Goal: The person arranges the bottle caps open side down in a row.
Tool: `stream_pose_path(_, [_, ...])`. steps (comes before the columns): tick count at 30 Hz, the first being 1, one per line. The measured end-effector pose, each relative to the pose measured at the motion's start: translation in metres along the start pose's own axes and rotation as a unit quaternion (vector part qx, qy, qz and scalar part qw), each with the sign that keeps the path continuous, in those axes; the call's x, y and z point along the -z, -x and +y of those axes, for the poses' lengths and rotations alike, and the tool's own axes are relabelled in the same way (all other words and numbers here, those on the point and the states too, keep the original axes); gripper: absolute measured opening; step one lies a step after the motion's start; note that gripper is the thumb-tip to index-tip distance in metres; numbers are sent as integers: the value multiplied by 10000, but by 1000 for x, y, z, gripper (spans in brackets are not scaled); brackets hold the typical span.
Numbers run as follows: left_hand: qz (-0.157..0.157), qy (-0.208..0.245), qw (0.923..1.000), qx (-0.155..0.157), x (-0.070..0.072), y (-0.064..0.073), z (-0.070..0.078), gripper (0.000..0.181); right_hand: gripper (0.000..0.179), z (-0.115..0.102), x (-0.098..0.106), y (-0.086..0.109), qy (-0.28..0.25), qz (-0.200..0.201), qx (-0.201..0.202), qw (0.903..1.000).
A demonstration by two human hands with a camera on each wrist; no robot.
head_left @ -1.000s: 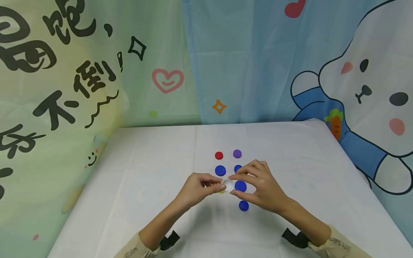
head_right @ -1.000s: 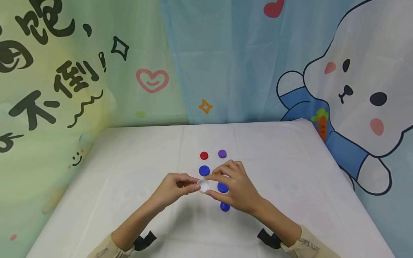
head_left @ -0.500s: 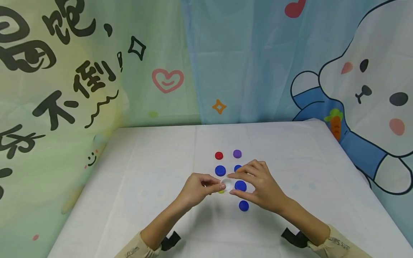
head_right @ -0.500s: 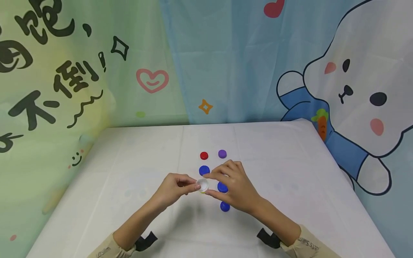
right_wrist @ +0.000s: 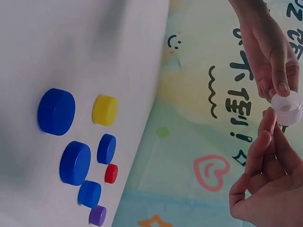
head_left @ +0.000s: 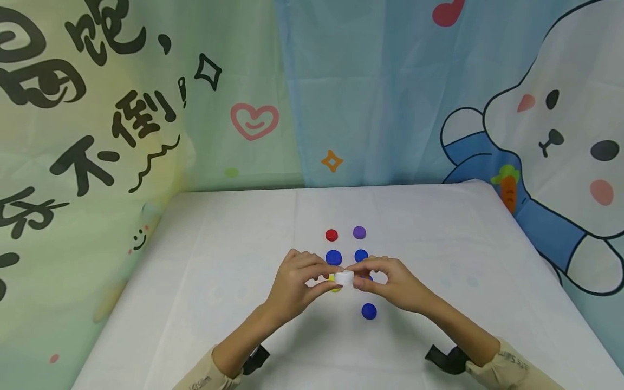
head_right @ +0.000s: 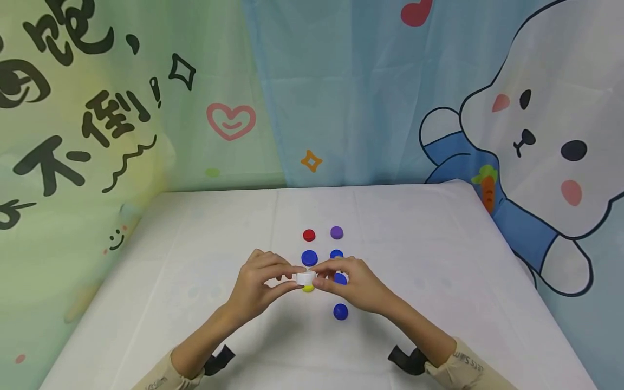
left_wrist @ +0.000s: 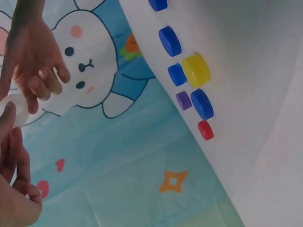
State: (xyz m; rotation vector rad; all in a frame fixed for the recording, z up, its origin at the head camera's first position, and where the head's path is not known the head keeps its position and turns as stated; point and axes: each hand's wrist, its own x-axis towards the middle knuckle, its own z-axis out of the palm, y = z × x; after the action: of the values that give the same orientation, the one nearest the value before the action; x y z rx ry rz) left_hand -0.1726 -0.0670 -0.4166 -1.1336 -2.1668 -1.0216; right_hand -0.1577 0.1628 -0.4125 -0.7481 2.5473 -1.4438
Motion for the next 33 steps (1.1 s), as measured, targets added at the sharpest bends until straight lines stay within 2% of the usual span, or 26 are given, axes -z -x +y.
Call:
stream_pose_path(4, [27,-198,9993,-328,1,0,-1,27,20,1,0,-1,-123,1,65,9999])
stream_pose_path(10, [41,-158,9993,-335,1,0,-1,30,18,1,-1,-2,-129,215,145,9996])
stream_pose_path(13, [-27,-67,9999,-133,0,1,-2,39,21,1,-2,-3,-3,497,311,9983])
stream_pose_path(16, [-148,66,9996,231,-2,4,-3,45,26,2,-4,-4,290,821,616,9943])
stream_pose_path(20, [-239,196,9972,674,-4,6,-5,41,32,5,-7,-6,675,1057,1065,9864])
stream_pose_path(24, [-298,197,9952,906,-6,8,-7,35,33,11,-12,-7,937,1143,1291,9806])
stream_pose_path(28, [-612,112,9918,1115,-12,13,-15,34,32,21,-19,-9,1316,1096,1241,9774])
stream_pose_path(33, [-1463,-228,9807,1278,-26,25,-33,31,32,42,-35,-10,1782,717,954,9767])
